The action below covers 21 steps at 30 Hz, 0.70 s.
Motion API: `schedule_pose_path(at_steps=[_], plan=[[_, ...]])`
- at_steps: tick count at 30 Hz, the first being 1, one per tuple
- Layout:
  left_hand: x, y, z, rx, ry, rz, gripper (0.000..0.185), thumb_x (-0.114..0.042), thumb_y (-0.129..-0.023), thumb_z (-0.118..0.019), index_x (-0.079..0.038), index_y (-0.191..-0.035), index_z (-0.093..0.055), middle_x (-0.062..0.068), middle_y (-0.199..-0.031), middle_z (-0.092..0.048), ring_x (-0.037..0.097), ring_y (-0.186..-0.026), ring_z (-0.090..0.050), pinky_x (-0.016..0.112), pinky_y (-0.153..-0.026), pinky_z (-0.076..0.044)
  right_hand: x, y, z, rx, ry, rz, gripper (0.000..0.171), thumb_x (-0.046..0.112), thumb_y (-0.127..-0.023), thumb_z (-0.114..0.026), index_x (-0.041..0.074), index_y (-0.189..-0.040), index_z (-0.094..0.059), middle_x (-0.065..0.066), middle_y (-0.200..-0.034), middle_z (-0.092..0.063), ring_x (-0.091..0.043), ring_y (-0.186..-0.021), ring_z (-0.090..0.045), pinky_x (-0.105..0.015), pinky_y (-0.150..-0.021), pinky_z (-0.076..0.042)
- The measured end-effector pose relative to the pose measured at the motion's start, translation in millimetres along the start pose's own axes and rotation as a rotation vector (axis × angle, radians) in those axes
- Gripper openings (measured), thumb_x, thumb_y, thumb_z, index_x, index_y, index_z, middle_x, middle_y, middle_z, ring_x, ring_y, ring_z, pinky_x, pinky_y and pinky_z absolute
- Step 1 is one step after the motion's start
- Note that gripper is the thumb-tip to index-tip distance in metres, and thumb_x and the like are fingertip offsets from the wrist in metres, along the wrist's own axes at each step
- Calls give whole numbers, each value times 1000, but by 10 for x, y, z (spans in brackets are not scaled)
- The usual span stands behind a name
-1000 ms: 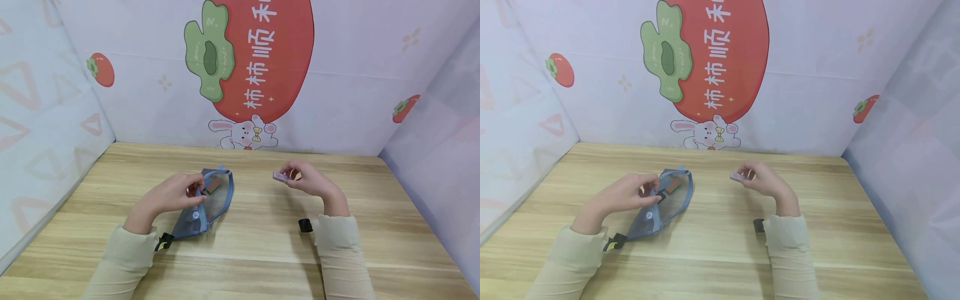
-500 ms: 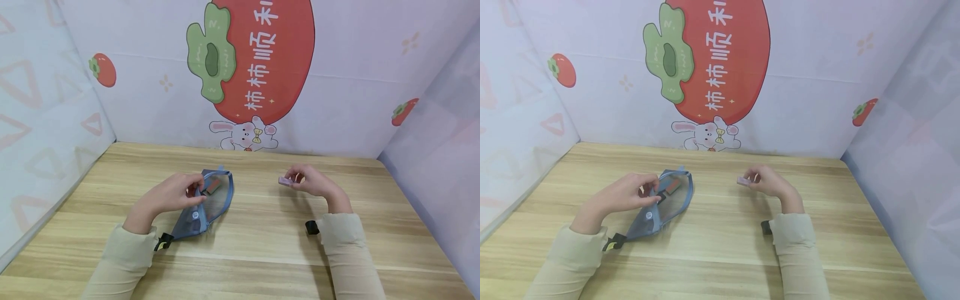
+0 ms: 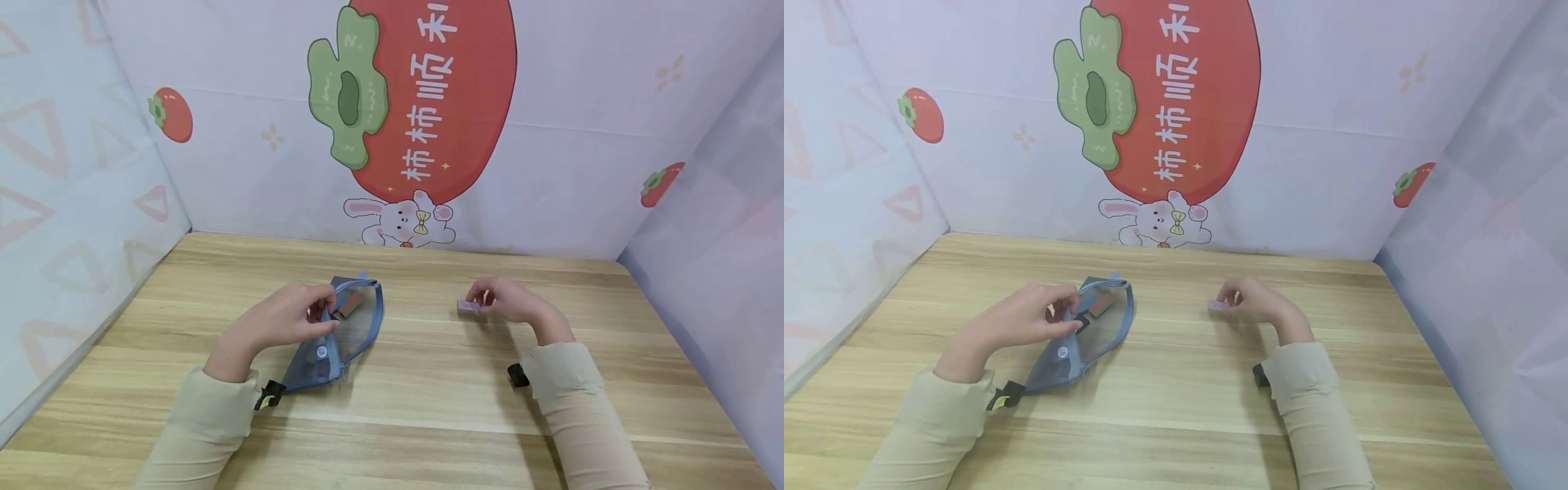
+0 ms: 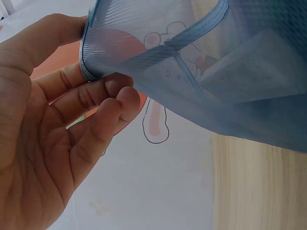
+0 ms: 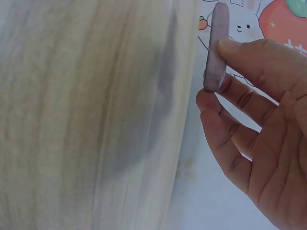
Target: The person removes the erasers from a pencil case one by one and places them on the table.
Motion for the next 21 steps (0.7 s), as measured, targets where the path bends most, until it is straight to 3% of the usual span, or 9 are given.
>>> schedule_pose_path(at_steps=[21], plan=[[44, 16, 28, -10, -14, 7, 17, -22, -89, -72, -14, -87, -57, -8, -68, -53, 6, -61, -49, 23, -58, -43, -65, -23, -71, 52, 38, -13, 15, -1, -84, -67, 4, -99, -70, -5, -87, -64, -16, -82, -56, -31, -75, -46]])
Point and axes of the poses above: each hand's wrist, its own y-axis away from the middle knuckle, its own z-axis out of the back of the hand, x = y × z, the point moved 7 cm from there along -y, towards the middle knuckle
